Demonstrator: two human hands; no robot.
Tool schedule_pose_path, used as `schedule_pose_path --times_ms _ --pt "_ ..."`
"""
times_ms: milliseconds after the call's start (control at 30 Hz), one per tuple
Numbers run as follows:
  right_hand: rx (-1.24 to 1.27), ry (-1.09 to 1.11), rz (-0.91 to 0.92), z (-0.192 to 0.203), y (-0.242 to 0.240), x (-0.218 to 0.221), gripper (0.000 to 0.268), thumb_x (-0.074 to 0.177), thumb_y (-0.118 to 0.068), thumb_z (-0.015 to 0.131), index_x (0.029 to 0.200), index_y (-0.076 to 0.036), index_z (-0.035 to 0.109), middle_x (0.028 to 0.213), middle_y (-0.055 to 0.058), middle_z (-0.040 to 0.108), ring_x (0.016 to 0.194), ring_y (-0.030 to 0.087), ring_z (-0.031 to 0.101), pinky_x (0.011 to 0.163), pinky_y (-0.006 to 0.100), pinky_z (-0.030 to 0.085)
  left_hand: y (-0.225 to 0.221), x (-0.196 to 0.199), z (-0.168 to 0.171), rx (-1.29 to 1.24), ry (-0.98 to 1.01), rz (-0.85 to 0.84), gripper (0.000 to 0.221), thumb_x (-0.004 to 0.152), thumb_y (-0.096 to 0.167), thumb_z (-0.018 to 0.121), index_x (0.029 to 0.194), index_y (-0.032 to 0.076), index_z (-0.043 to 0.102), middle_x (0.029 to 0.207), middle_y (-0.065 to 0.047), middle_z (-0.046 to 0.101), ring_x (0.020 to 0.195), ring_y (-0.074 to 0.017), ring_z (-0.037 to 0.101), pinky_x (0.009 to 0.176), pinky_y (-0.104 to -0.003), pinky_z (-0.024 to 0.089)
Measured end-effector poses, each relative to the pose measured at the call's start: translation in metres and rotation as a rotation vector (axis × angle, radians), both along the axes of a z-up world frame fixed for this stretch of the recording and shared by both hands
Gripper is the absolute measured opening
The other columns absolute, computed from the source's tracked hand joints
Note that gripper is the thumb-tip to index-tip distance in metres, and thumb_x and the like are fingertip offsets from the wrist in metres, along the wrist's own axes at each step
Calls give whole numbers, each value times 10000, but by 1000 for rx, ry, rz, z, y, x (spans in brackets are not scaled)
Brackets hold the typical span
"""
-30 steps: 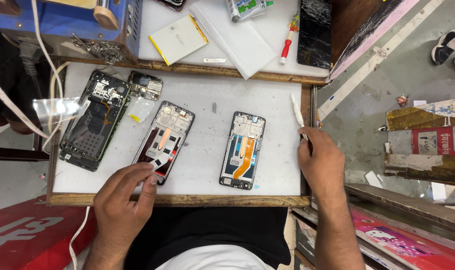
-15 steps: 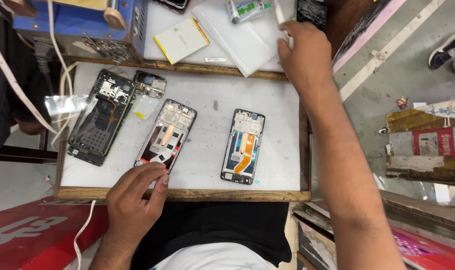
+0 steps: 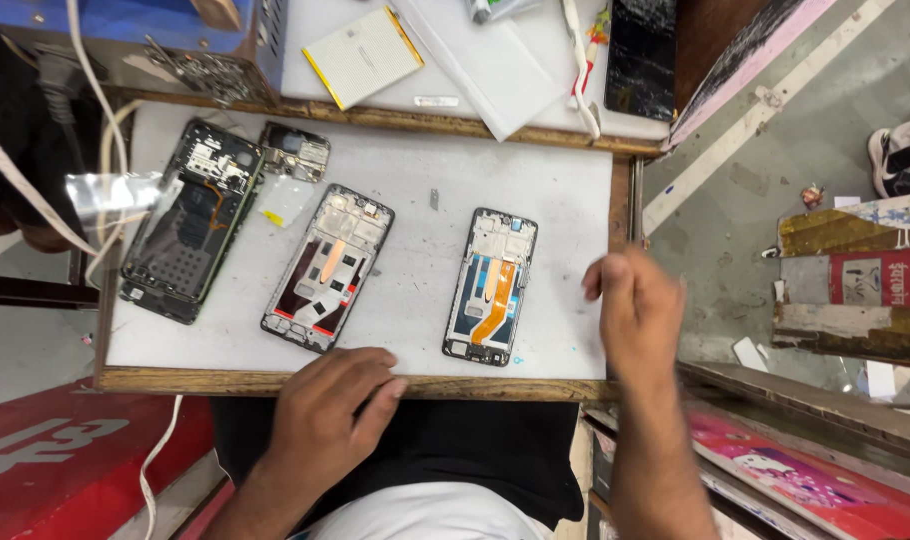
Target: The person works on disassembled smartphones on a white workbench, using a red-handled screwdriver to adjust internal components and ribbon cables. They handle small metal brackets and adhesive strips, placing them into the phone frames while organizing parts on the table.
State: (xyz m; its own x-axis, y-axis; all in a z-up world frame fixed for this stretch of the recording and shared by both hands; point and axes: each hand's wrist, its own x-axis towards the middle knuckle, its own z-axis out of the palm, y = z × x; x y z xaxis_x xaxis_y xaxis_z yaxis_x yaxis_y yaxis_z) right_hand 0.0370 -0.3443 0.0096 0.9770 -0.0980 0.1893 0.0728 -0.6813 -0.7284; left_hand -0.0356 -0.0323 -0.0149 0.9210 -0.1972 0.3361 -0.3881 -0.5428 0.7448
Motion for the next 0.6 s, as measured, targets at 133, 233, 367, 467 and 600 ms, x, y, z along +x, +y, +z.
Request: schedule_pose_path --times_ms 133,233,367,467,600 --pt "107 10 -35 -24 4 -44 217 1104 -198 558 980 -41 641 930 72 747 818 177 696 739 300 543 -19 9 -1 74 -13 -93 165 867 145 778 986 51 713 1024 -86 740 890 -256 723 735 -376 586" --pt "-133 -125 70 -26 11 -52 126 1027 -114 643 1133 -54 675 1150 113 729 1043 238 698 884 353 565 -34 16 -3 168 -61 -186 224 879 164 764 1060 38 722 1114 -104 715 975 -262 699 774 -378 581" --pt "-346 -68 190 -15 22 -42 313 917 -129 720 1228 -99 717 1309 98 669 1043 283 650 897 401 541 -48 24 -9 262 -98 -276 316 904 222 740 1151 26 720 1233 -129 674 1086 -276 652 829 -407 560" --pt "-449 -10 220 -8 30 -30 385 885 -182 752 1263 -117 724 1331 91 634 906 254 624 809 385 540 -56 26 -16 350 -89 -288 357 931 272 722 1192 28 709 1272 -132 647 1108 -259 616 832 -406 541" --pt "-578 -27 221 -10 36 -26 335 892 -242 776 1219 -178 748 1270 49 653 825 208 606 725 358 545 -57 22 -24 376 -82 -269 350 936 270 716 1208 50 706 1290 -107 635 1139 -243 590 841 -400 517"
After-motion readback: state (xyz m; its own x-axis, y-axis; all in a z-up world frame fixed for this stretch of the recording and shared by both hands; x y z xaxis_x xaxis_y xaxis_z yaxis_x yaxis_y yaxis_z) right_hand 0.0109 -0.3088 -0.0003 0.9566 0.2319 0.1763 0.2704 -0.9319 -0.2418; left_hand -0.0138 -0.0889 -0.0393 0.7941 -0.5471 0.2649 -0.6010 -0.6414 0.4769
